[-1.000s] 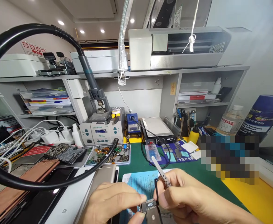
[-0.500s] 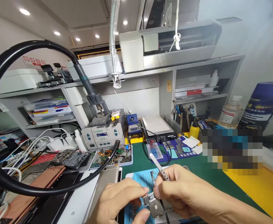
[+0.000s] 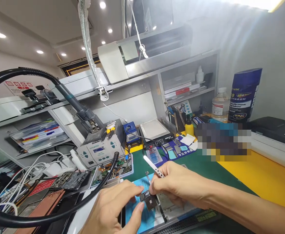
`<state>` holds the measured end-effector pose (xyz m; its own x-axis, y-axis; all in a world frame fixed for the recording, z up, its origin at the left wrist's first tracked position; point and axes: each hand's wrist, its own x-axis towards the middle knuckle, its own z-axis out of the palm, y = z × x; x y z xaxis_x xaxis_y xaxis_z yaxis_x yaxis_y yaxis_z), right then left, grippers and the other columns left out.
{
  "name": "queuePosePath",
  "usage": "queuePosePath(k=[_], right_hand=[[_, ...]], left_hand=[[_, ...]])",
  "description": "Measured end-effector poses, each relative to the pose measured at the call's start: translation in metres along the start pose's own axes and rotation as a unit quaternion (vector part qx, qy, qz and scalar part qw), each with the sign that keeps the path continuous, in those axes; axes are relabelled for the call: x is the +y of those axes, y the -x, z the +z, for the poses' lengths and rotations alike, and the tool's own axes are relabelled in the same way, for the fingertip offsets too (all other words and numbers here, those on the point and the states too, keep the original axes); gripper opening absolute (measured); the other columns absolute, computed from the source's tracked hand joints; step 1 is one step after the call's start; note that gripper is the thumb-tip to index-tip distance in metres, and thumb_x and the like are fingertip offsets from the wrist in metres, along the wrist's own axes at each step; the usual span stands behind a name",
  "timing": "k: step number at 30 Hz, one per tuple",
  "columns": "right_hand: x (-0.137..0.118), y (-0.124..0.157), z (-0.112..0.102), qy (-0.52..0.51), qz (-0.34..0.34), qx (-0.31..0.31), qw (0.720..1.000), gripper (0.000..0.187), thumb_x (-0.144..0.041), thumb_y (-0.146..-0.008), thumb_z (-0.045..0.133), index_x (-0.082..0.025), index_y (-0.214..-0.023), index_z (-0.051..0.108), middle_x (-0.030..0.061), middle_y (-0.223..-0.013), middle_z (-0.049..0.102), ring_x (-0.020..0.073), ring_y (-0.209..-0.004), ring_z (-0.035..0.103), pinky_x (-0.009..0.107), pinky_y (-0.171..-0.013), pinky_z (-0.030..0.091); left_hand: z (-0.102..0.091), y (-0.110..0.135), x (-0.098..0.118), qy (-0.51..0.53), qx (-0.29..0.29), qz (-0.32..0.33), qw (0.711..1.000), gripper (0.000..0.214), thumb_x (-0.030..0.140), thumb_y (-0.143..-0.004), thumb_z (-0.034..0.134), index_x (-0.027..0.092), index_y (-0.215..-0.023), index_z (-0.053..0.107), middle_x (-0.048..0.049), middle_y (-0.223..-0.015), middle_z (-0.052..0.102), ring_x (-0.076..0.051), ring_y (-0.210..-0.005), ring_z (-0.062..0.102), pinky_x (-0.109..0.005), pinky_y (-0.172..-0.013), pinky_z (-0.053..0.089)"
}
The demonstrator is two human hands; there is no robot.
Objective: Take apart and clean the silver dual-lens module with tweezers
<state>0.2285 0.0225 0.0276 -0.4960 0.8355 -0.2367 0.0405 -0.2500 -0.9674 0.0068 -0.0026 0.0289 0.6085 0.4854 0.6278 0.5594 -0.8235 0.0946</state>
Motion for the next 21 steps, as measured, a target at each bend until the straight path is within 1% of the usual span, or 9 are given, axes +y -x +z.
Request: queuePosePath(k=[2,4,10,13,16,19,21], right_hand=[[0.000,0.000,0.000,-0.001,-0.001,0.004,1.000,0.030,-0.020,-0.069,0.065,-0.023,-0.049,0.042,-0.0129,-0.036,0.026,0.0064,-0.035,0.016,0.021,-0.032,0.014],[0.000,0.000,0.000,-0.002,-0.005,0.008,1.000,0.029,-0.020,-0.068,0.064,-0.023,-0.049,0.043,-0.0128,-0.036,0.026,0.0066,-0.035,0.016,0.021,-0.031,0.015],[0.001,-0.003,-0.004,-0.007,-0.017,0.018,1.000,0.025,-0.019,-0.069,0.063,-0.023,-0.051,0.046,-0.0124,-0.036,0.027,0.0066,-0.035,0.017,0.020,-0.031,0.016],[0.001,-0.004,-0.006,-0.009,-0.016,0.021,1.000,0.021,-0.021,-0.070,0.065,-0.022,-0.054,0.052,-0.0125,-0.037,0.028,0.0067,-0.033,0.020,0.020,-0.031,0.019],[-0.002,-0.003,-0.007,-0.019,-0.012,0.014,1.000,0.017,-0.023,-0.072,0.067,-0.019,-0.058,0.059,-0.0118,-0.038,0.031,0.0066,-0.033,0.022,0.021,-0.032,0.020],[-0.005,0.000,-0.007,-0.051,-0.001,0.009,0.999,0.012,-0.026,-0.076,0.068,-0.018,-0.068,0.062,-0.0124,-0.043,0.028,0.0062,-0.038,0.016,0.020,-0.034,0.015],[-0.006,0.001,-0.007,-0.074,0.004,0.015,0.997,0.013,-0.030,-0.080,0.067,-0.018,-0.076,0.064,-0.0126,-0.048,0.026,0.0065,-0.042,0.012,0.020,-0.037,0.011]], left_hand=[[-0.003,-0.004,0.001,-0.031,-0.017,0.026,0.999,0.023,0.013,-0.089,0.056,0.020,-0.109,0.063,-0.0071,-0.098,0.076,-0.022,-0.087,0.074,-0.028,-0.065,0.056],[-0.004,-0.007,0.001,-0.037,-0.022,0.043,0.998,0.024,0.012,-0.089,0.056,0.019,-0.110,0.063,-0.0069,-0.097,0.076,-0.022,-0.087,0.074,-0.028,-0.068,0.057],[0.003,-0.008,-0.006,0.003,-0.025,0.037,0.999,0.025,0.010,-0.088,0.060,0.018,-0.111,0.066,-0.0060,-0.099,0.075,-0.019,-0.088,0.072,-0.029,-0.075,0.056],[0.006,-0.007,-0.010,0.031,-0.017,0.034,0.999,0.026,0.008,-0.088,0.060,0.018,-0.111,0.067,-0.0055,-0.096,0.076,-0.018,-0.085,0.072,-0.028,-0.074,0.055],[0.008,-0.005,-0.015,0.049,0.009,0.033,0.998,0.024,0.006,-0.086,0.060,0.016,-0.106,0.069,-0.0061,-0.089,0.076,-0.018,-0.077,0.072,-0.028,-0.069,0.055],[0.010,-0.002,-0.021,0.051,0.050,0.042,0.997,0.021,0.006,-0.083,0.060,0.013,-0.101,0.069,-0.0076,-0.083,0.075,-0.018,-0.072,0.072,-0.028,-0.063,0.054],[0.010,0.000,-0.024,0.052,0.058,0.042,0.996,0.021,0.007,-0.082,0.061,0.013,-0.099,0.070,-0.0067,-0.080,0.075,-0.018,-0.069,0.071,-0.028,-0.063,0.055]])
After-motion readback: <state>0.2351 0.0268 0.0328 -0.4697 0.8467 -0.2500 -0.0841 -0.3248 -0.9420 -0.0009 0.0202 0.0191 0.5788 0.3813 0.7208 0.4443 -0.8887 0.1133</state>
